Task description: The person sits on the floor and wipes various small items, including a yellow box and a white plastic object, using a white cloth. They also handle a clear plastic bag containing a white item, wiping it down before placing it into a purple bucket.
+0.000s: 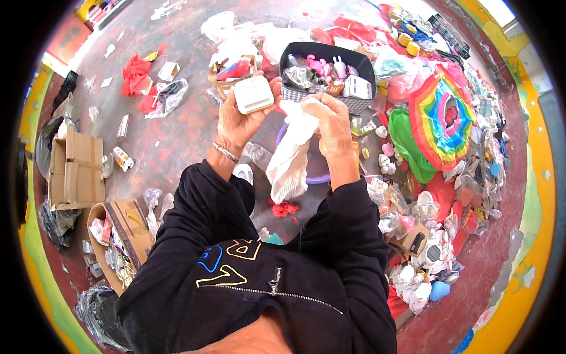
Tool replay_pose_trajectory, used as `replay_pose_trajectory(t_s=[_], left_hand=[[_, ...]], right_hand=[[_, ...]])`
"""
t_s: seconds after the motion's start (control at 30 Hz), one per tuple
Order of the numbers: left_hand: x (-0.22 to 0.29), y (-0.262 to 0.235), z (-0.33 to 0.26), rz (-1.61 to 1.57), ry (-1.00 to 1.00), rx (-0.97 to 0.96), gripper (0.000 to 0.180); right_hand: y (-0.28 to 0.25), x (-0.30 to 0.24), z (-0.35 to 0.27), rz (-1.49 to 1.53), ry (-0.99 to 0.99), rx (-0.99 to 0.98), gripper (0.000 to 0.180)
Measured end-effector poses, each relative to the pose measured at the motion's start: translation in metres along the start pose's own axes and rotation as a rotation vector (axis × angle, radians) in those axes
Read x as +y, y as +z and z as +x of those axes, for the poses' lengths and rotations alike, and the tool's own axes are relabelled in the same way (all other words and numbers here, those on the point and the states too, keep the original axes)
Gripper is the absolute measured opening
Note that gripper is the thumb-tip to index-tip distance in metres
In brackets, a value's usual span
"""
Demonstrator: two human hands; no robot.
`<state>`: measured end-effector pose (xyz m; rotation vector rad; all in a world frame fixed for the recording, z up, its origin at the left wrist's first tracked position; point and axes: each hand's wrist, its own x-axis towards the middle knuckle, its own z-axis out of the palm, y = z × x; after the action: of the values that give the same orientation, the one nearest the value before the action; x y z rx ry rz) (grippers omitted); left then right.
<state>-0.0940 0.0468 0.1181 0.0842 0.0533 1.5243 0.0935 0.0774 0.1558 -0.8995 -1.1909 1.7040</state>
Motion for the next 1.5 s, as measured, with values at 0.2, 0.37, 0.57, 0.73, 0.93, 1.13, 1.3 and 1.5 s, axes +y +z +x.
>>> replay_pose_trajectory(t_s=[0.2, 0.37, 0.57, 0.73, 0.93, 1.13, 1.3, 1.5], left_hand=[[-0.011, -0.009, 0.003, -0.035, -0.053, -0.094, 0.049], [-0.025, -0.018, -0.001, 0.350, -0.037, -0.063, 0.045], [-0.028, -0.015, 0.003, 0.399, -0.022, 0.112, 0.045], [-0.031, -0.001, -0.009, 0.421, -0.106, -0.130, 0.056], [-0.023, -0.012, -0.004, 0.332, -0.130, 0.069, 0.061], [-0.027, 0.001, -0.009, 0.168, -0.237, 0.075, 0.061], [-0.031, -0.006, -0.012, 0.613, -0.173, -0.121, 0.063], [-0.033, -0.015, -0.017, 0.811, -0.018, -0.120, 0.064]], right_hand=[[0.020, 0.014, -0.001, 0.073, 0.077, -0.006, 0.022], [0.035, 0.022, -0.005, -0.209, 0.043, -0.132, 0.024], [0.038, 0.019, -0.008, -0.893, -0.409, 0.264, 0.026], [0.043, 0.029, -0.015, -1.215, -0.601, 0.289, 0.025], [0.037, 0.015, -0.020, -1.123, -0.673, 0.031, 0.021], [0.020, -0.031, -0.016, -0.269, -0.447, 0.283, 0.015], [0.031, -0.035, -0.022, -0.287, -0.591, 0.113, 0.014], [0.027, -0.020, -0.017, -0.774, -0.733, 0.007, 0.009]])
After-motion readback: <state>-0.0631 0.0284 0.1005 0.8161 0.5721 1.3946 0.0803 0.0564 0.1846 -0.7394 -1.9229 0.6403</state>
